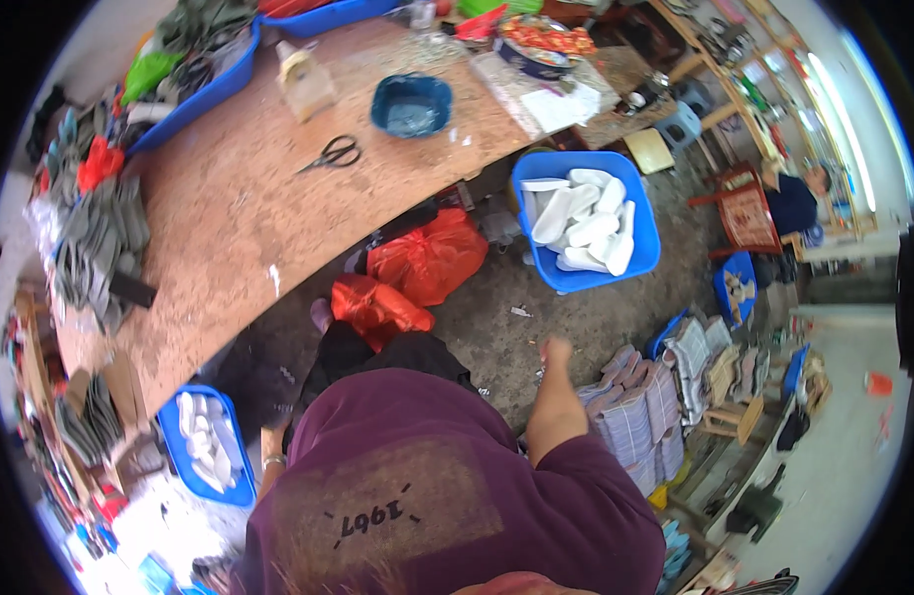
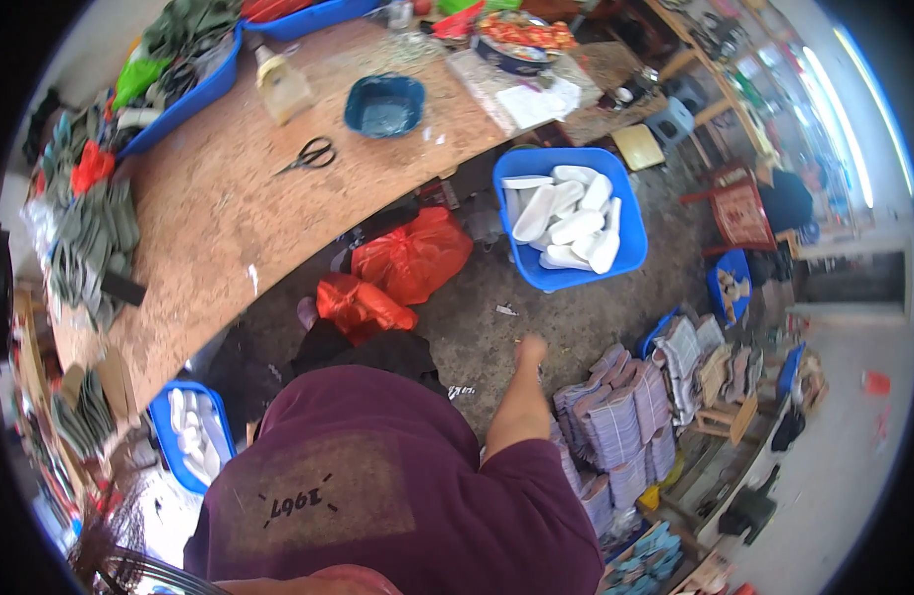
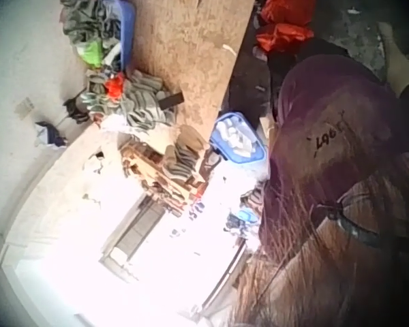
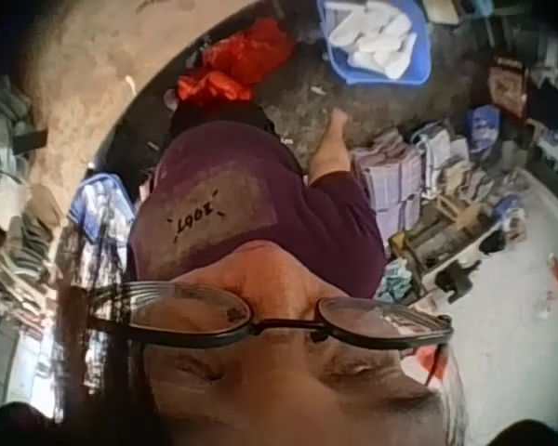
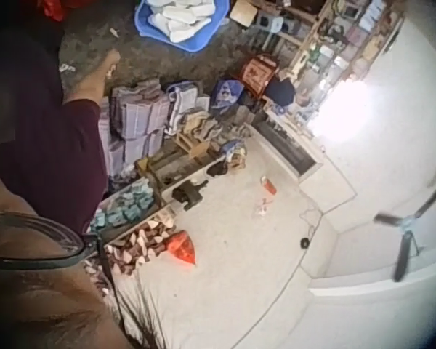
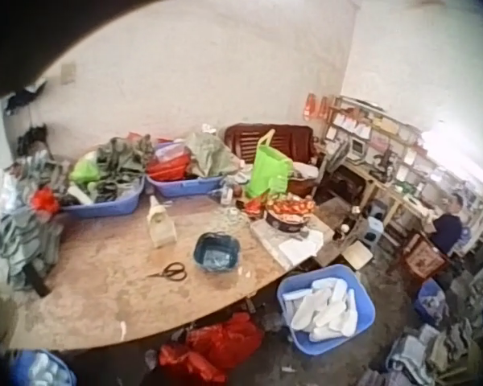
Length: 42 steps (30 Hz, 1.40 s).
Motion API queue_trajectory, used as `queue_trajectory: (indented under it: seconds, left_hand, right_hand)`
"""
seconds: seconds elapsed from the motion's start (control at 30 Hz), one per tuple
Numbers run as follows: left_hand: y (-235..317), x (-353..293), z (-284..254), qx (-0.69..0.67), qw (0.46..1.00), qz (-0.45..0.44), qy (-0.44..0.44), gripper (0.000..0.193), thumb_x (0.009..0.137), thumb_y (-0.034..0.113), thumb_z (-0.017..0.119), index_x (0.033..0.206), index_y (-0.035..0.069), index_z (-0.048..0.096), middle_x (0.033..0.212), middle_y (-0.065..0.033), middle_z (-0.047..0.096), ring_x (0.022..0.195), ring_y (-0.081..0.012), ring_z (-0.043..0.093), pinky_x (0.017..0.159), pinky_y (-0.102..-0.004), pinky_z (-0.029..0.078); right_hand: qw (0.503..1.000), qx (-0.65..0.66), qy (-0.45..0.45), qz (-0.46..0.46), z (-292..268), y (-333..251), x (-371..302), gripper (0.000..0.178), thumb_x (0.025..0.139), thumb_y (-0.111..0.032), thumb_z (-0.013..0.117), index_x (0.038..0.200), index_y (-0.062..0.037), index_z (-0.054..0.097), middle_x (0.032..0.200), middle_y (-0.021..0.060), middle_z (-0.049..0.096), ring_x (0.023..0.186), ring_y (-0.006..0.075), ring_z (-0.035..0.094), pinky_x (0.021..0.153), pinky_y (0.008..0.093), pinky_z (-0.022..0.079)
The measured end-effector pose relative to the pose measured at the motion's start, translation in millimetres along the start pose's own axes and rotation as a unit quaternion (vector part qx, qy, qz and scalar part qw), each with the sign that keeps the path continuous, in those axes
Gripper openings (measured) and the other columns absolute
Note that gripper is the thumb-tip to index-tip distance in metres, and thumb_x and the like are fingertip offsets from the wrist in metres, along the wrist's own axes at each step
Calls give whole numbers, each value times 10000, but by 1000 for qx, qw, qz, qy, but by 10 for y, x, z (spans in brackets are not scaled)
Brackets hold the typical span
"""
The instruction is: Organizes and sorts shoe soles and insoles into plastic bags and bins.
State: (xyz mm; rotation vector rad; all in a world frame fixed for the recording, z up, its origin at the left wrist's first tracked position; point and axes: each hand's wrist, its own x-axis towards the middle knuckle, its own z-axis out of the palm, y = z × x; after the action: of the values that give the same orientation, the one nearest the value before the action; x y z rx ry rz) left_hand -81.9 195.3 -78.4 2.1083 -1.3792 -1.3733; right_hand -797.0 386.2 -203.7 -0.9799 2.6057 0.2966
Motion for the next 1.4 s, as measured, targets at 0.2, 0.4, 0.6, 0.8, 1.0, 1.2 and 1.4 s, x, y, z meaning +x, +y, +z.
queue_trajectory:
  seconds: [0.2, 0.4, 0.6, 0.8, 1.0, 1.2, 1.4]
  left_hand:
    - [50, 117, -67, 185, 971, -104, -110, 395, 831, 219, 573, 1162, 3, 567, 1094, -162, 636, 979, -305, 613, 874, -366, 423]
    - [274, 781, 389, 243, 940, 190, -144, 362, 806, 98, 523, 1166, 87, 561, 1062, -163, 628, 1013, -327, 585, 881, -378, 462]
    - [75, 1132, 700, 155, 906, 197, -342, 337, 865, 206, 490, 1161, 57, 550, 1127, -172, 597, 1043, -340, 563, 891, -385, 447]
    - [-60, 1142, 1077, 224, 834, 232, -448, 323, 865, 220, 495, 1134, 55, 562, 1102, -171, 606, 1026, -342, 569, 884, -389, 449]
    - [-304, 759, 1590, 260, 784, 227, -516, 312, 864, 234, 500, 1108, 52, 574, 1076, -169, 615, 1009, -344, 576, 877, -393, 452]
    - [144, 642, 1977, 365, 728, 230, -534, 304, 864, 247, 505, 1081, 50, 587, 1051, -168, 625, 992, -347, 582, 870, -396, 454]
    - [893, 464, 2782, 467, 665, 262, -521, 299, 864, 261, 511, 1054, 48, 599, 1025, -166, 634, 976, -349, 588, 863, -400, 457]
  right_hand:
    - [757, 460, -455, 95, -186, -1411, -603, 140, 836, -202, 566, 895, -123, 665, 735, 38, 642, 629, 165, 615, 528, 307, 487]
    - [884, 452, -81, -86, -1124, -1944, 107, 261, 816, -302, 619, 803, -51, 690, 705, 74, 671, 619, 137, 637, 548, 292, 479]
    - [936, 235, -115, -238, -1369, -2179, -558, 352, 843, -366, 503, 717, -103, 701, 705, 97, 664, 681, 259, 640, 660, 370, 497]
    - [857, 307, -323, -259, -202, -1506, -1761, 385, 912, -380, 476, 1148, -101, 597, 1111, 138, 617, 1003, 298, 591, 870, 364, 445]
    - [854, 253, -447, -83, -178, -1046, -2251, 546, 933, -494, 384, 1215, -55, 545, 1194, 159, 576, 1096, 320, 543, 952, 367, 394]
    - [908, 238, -327, -113, -708, -878, -2205, 587, 894, -544, 428, 1277, -105, 502, 1224, 164, 557, 1133, 341, 519, 963, 389, 392]
    - [917, 213, -330, -64, -793, 154, -1853, 516, 833, -501, 530, 1205, -148, 586, 1182, 134, 590, 1083, 331, 555, 936, 384, 420]
